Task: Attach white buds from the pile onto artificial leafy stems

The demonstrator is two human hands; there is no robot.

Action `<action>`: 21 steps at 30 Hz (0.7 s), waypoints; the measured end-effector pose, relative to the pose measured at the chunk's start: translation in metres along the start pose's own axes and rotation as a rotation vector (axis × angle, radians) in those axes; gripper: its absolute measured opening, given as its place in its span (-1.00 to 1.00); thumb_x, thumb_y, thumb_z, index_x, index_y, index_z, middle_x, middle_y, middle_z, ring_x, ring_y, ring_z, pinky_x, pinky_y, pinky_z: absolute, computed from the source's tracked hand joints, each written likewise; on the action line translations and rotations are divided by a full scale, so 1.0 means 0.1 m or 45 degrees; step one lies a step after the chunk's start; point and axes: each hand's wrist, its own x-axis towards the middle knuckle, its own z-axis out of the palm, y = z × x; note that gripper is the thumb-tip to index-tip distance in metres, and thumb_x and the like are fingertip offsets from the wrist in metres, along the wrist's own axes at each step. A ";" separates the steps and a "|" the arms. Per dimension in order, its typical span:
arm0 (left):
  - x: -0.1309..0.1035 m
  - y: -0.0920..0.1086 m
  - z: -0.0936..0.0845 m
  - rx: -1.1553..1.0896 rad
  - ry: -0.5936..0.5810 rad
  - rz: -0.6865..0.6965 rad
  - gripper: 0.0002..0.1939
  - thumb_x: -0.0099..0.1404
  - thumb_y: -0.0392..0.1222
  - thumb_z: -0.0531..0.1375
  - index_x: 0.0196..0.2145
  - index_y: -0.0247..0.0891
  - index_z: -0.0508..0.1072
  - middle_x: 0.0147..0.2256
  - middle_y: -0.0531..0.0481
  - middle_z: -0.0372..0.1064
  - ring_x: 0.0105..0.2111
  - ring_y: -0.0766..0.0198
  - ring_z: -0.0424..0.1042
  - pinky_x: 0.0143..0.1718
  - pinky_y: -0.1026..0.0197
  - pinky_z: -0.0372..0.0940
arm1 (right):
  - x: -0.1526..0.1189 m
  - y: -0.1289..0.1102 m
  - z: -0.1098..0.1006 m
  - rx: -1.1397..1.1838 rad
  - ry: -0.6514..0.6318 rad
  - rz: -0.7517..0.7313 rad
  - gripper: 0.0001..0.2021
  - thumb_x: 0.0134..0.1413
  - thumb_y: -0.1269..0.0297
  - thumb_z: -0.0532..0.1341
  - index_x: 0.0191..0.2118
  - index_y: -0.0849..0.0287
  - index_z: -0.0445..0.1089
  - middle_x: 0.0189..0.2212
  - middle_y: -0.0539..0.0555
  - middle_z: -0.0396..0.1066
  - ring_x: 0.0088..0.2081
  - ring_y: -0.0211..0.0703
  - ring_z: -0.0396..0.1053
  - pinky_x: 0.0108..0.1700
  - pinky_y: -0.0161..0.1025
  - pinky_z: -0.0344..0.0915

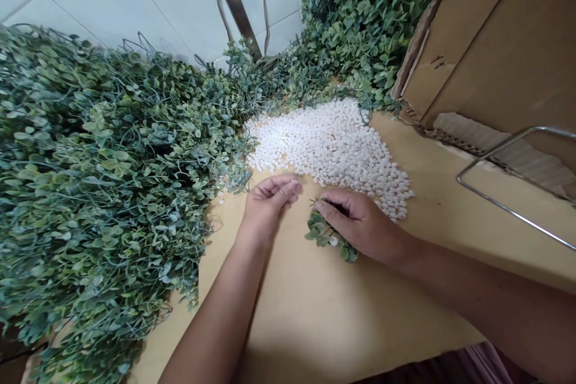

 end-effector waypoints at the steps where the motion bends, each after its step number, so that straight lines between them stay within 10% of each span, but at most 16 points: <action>1: -0.07 0.00 0.02 -0.078 -0.028 -0.046 -0.78 -0.15 -0.20 0.38 -0.48 -0.30 0.51 -0.54 0.04 0.46 -0.58 0.45 0.31 -0.53 0.38 0.18 | 0.00 0.00 0.00 0.009 -0.003 0.003 -0.70 0.14 0.26 0.01 -0.61 0.15 0.10 -0.64 -0.07 0.06 -0.52 -0.29 0.08 -0.45 -0.28 0.06; 21: -0.17 -0.08 -0.01 -0.182 -0.308 -0.147 -0.75 -0.18 -0.13 0.42 -0.51 -0.29 0.53 -0.59 0.05 0.44 -0.56 0.40 0.37 -0.43 0.31 0.28 | 0.01 -0.04 0.01 0.067 0.070 0.038 -0.76 -0.04 0.34 0.05 -0.66 0.15 0.09 -0.67 -0.08 0.07 -0.58 -0.35 0.05 -0.53 -0.34 0.04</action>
